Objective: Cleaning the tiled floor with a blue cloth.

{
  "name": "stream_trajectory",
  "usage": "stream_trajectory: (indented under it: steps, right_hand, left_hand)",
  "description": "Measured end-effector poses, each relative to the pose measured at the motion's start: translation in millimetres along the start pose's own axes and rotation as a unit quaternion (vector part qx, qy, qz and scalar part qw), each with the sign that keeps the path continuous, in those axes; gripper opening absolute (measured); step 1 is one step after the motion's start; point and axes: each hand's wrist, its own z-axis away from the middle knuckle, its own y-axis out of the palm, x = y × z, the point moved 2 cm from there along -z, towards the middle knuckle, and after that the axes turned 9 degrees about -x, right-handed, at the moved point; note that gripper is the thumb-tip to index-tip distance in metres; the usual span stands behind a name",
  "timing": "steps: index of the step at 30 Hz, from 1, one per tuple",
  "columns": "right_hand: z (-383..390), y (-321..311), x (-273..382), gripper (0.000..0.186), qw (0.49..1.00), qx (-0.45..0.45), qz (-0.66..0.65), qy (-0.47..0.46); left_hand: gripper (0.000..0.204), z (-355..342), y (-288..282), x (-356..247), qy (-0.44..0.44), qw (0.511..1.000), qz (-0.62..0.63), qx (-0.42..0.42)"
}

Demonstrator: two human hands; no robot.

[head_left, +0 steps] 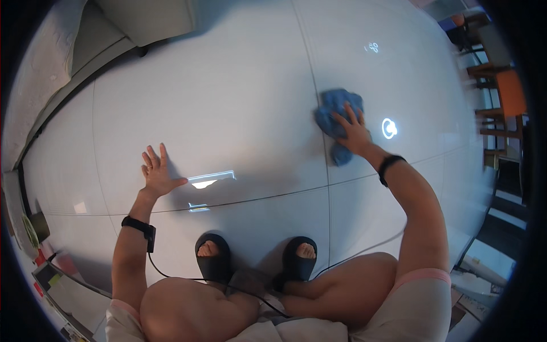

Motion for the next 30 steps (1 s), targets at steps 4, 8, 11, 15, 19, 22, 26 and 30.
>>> stream_trajectory:
  steps: [4, 8, 11, 15, 19, 22, 26, 30]
  right_hand:
    - [121.2, 54.5, -91.0, 0.080, 0.992, -0.086, -0.042, 0.076]
    - [222.1, 124.5, -131.3, 0.075, 0.908, -0.195, -0.093, 0.358]
    - [212.6, 123.4, -104.6, 0.075, 0.810, -0.310, -0.168, 0.468]
    - [139.6, 70.9, 9.1, 0.069, 0.845, -0.450, -0.247, 0.152]
    - [76.3, 54.2, 121.9, 0.058, 0.942, -0.285, -0.180, -0.001]
    - [67.7, 52.4, 99.6, 0.055, 0.949, -0.261, -0.166, -0.054]
    - [86.6, 54.9, 1.3, 0.052, 0.942, -0.260, -0.170, 0.128]
    - [184.9, 93.8, -84.7, 0.062, 0.867, -0.359, -0.140, 0.317]
  left_hand:
    - [0.119, -8.5, -18.0, 4.7, -0.010, 0.997, -0.015, 0.079]
    - [0.113, -9.2, -51.7, -33.7, 0.109, 0.987, -0.095, 0.075]
    - [0.109, -7.8, -89.9, -68.0, 0.203, 0.964, -0.161, 0.056]
    - [0.112, -15.6, -96.3, -102.1, 0.228, 0.955, -0.172, 0.080]
    - [0.120, -12.7, -56.2, -148.3, 0.242, 0.945, -0.203, 0.082]
    - [0.121, 15.4, -20.8, -192.7, 0.243, 0.957, -0.138, 0.081]
    - [0.123, 48.2, 5.5, -226.2, 0.263, 0.951, -0.139, 0.078]
    - [0.122, 47.9, 14.8, -231.2, 0.266, 0.950, -0.150, 0.065]
